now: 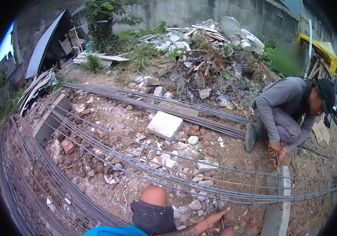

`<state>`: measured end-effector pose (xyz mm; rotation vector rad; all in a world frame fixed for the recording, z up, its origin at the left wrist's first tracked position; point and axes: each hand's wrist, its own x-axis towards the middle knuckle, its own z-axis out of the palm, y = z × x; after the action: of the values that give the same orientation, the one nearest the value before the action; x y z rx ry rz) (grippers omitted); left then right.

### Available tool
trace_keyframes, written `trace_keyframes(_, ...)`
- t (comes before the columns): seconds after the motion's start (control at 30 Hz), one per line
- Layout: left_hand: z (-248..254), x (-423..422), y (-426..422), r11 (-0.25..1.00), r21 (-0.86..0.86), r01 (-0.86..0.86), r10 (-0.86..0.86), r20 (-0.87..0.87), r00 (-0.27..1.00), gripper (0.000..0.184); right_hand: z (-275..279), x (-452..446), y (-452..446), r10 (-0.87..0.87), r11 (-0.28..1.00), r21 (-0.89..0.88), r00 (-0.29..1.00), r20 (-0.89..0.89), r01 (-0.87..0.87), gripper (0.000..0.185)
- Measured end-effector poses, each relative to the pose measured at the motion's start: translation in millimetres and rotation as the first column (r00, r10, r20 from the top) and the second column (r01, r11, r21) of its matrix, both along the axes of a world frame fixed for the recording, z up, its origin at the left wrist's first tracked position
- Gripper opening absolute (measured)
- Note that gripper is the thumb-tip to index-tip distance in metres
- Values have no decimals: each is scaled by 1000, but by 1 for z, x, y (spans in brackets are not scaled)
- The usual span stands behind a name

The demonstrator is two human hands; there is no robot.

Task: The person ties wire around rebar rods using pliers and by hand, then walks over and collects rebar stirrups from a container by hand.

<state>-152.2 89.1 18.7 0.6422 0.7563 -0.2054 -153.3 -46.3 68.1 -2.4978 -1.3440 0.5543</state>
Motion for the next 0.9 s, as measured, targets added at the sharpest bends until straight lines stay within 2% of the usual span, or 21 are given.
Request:
trace_keyframes(0.03,10,0,6,990,142,-10,20,-64,998,45,5,-5,2,26,996,80,999,45,-30,29)
trace_keyframes(0.07,11,7,7,989,145,-44,52,-57,997,45,12,-11,8,25,988,149,996,81,-37,31)
trace_keyframes(0.13,-6,22,-1,970,153,187,-160,-173,972,47,31,-25,25,-25,960,281,993,115,-9,37)
trace_keyframes(0.17,-52,33,-22,880,430,202,-76,-294,953,45,41,-31,34,-63,941,339,990,124,17,41)
trace_keyframes(0.23,-27,13,-3,995,-99,-1,4,26,1000,43,54,-39,47,-165,892,442,976,139,88,47)
trace_keyframes(0.27,-64,20,-4,984,-163,69,-50,116,992,38,56,-39,51,-247,863,481,960,131,156,50)
trace_keyframes(0.3,-59,14,-2,953,-303,29,34,201,979,36,55,-37,40,-490,733,47,575,-655,679,45)
trace_keyframes(0.33,-43,8,0,951,-309,-14,77,193,978,33,37,-28,33,-441,555,-318,-53,-896,769,35)
trace_keyframes(0.37,-32,0,5,900,-434,28,98,264,960,31,28,-28,30,-442,565,-353,-87,-893,745,35)
trace_keyframes(0.4,-30,0,6,925,-379,40,65,260,963,30,33,-34,37,-547,604,-286,125,-828,744,37)
trace_keyframes(0.43,-47,2,4,880,-472,60,92,294,951,28,35,-39,37,-513,802,126,782,-355,583,40)
trace_keyframes(0.47,-40,0,4,837,-544,56,89,237,967,22,32,-41,39,-677,711,-71,653,-338,700,47)
trace_keyframes(0.53,2,-3,0,994,-104,24,-18,54,998,24,15,-42,34,-689,719,-247,714,-124,650,53)
trace_keyframes(0.57,-3,-1,-3,993,-103,50,-46,39,998,24,19,-44,37,-708,701,-256,693,-136,666,53)
trace_keyframes(0.63,-9,-1,-6,973,118,199,-194,-56,980,27,36,-49,41,-643,760,-215,758,-108,614,54)
trace_keyframes(0.67,-9,-3,-5,969,122,215,-209,-59,976,27,36,-52,39,-655,751,-213,748,-113,625,54)
trace_keyframes(0.77,10,-10,3,978,-191,81,-70,62,996,29,30,-48,26,-577,813,-26,800,-161,582,59)
trace_keyframes(0.8,6,-15,2,979,-187,85,-77,49,996,29,20,-44,21,-643,664,8,576,-504,748,63)
trace_keyframes(0.83,0,-16,3,970,-238,53,-27,108,994,28,14,-39,19,-564,481,-34,279,-777,876,68)
trace_keyframes(0.87,-8,-15,5,957,-288,29,22,171,985,28,13,-33,18,-558,473,-27,276,-783,881,68)
trace_keyframes(0.9,-16,-15,7,904,-427,-2,106,218,970,27,14,-29,17,-360,507,-237,-46,-932,828,63)
